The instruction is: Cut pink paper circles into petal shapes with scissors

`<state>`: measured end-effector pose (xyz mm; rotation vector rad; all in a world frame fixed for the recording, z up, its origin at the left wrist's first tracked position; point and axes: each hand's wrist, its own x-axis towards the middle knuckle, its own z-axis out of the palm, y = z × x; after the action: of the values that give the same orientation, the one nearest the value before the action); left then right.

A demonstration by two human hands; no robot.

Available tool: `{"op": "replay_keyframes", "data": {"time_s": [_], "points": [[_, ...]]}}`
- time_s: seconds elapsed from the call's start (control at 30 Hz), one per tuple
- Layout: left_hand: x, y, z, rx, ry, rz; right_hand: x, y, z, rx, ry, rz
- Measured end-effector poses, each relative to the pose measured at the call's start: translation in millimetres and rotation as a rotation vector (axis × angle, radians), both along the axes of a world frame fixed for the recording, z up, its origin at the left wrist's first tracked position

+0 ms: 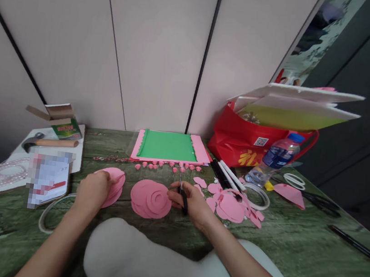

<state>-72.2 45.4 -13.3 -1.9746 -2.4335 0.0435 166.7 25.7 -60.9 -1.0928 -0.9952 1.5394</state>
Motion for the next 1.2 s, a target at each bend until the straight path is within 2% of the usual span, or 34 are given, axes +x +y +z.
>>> {"op": "replay_keyframes", "data": {"time_s": [0.8,0.97,1.2], "points": [[3,-4,5.1,0.005,0.022,0.022,-1,-1,1.8,0.029,-0.045,0.021],[6,-8,6.8,0.098,0.037,0.115,-1,-1,1.8,0.03,-0.047,0.022],[14,-15,18.3,0.257,0.096,0.118,-1,-2,4.4,0.029,-0.048,-0.007]]}}
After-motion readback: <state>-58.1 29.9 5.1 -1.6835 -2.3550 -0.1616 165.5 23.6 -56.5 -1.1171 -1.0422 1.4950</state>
